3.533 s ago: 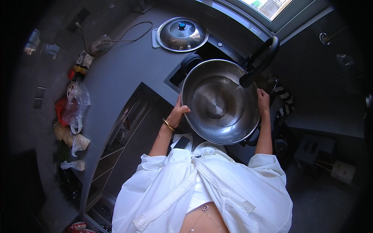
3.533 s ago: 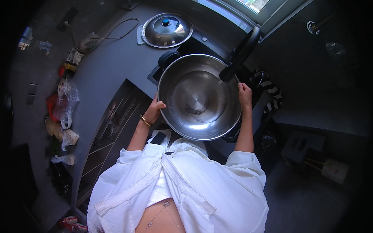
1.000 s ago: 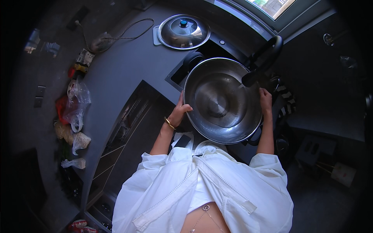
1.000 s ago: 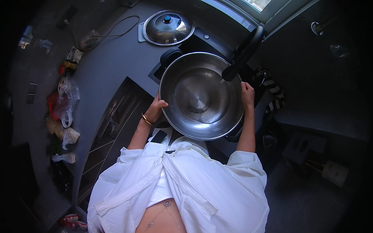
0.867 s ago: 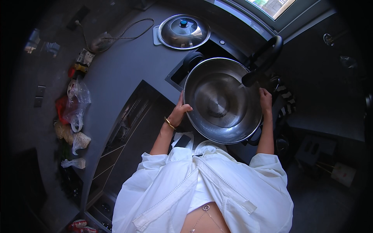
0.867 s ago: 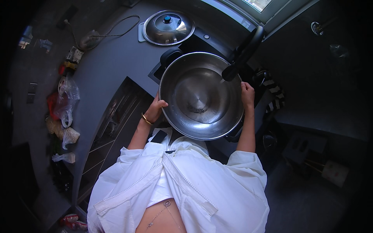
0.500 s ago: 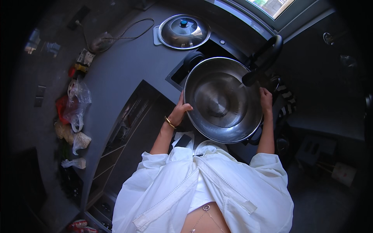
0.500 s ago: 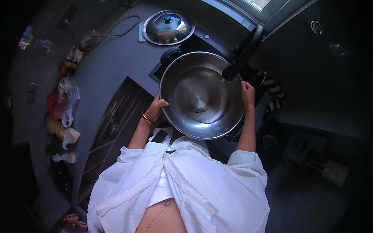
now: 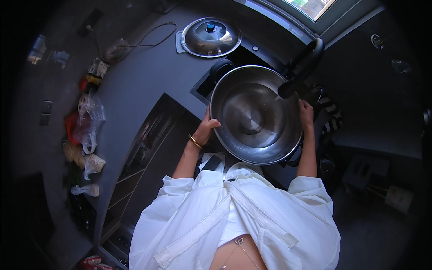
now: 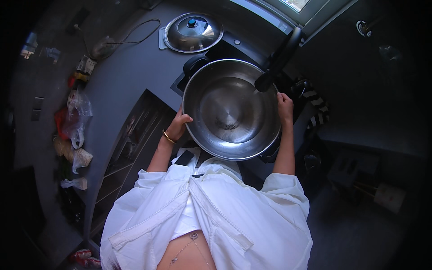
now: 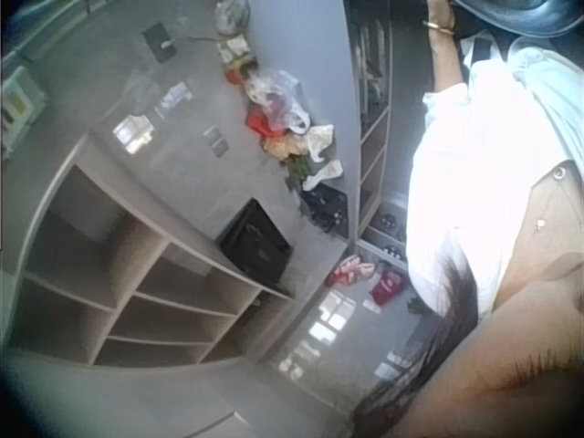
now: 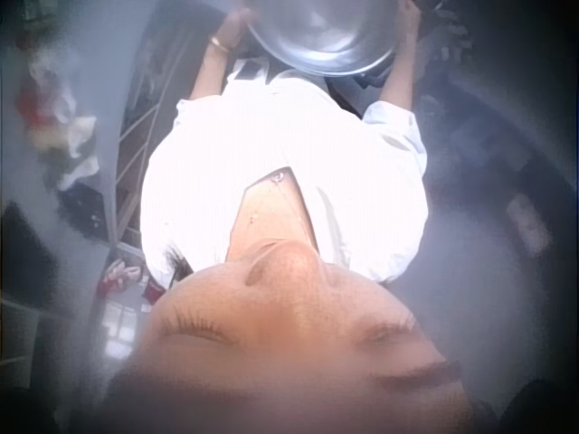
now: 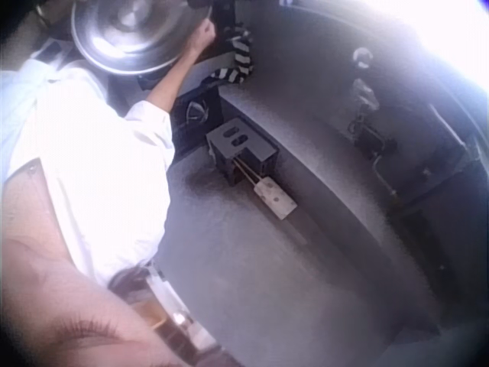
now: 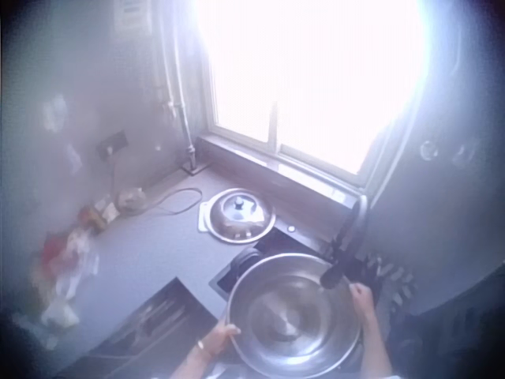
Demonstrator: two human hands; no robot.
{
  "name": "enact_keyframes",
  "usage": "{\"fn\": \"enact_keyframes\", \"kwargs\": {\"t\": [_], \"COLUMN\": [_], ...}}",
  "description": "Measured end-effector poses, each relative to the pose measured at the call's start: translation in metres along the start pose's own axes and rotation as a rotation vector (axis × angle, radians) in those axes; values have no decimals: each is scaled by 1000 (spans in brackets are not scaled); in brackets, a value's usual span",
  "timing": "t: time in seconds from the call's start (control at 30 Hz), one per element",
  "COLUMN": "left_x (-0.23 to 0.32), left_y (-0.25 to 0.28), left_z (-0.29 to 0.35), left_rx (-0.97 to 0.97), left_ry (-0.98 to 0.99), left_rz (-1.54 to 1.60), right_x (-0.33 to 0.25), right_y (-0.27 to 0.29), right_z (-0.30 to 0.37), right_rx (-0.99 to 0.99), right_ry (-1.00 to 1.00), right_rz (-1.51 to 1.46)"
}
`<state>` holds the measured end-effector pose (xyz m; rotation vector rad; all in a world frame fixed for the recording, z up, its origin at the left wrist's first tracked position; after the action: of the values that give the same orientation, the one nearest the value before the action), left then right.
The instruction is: The person fills a pot with water from a faucet, places it on an electric burner, and connects a power cord. They then take lettuce from a plastic bag and wash it in a bowl inside a sink.
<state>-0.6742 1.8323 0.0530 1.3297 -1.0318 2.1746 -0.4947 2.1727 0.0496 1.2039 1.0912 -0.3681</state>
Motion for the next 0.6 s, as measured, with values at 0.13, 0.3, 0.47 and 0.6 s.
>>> {"fn": "enact_keyframes", "kwargs": {"t": [0.13, 0.3, 0.47, 0.6], "left_x": [0, 2, 0, -1], "left_y": [-1, -3, -3, -2], "left_z": [1, 0, -1, -1], "left_rx": [3, 6, -6, -16], "left_ry": [25, 20, 31, 21], "left_rz": [3, 14, 38, 42], "right_x": [3, 6, 6, 4], "right_y": [-1, -1, -2, -3], "right_z": [-1, -2, -2, 0], "right_rx": [-13, -16, -63, -87], "right_ry": [-13, -5, -58, -109], "right_rz": [-5, -2, -14, 5]}}
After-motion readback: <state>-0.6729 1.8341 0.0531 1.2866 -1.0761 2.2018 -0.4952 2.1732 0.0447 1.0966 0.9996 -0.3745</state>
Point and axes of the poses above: each hand's wrist, its own z-axis away from the middle knuckle, its own y-axis out of the back of the hand, x = y × z, the point moved 7 cm from there along -z, towards the middle knuckle, and after that the axes turned 4 degrees about x, right-handed, at the moved point
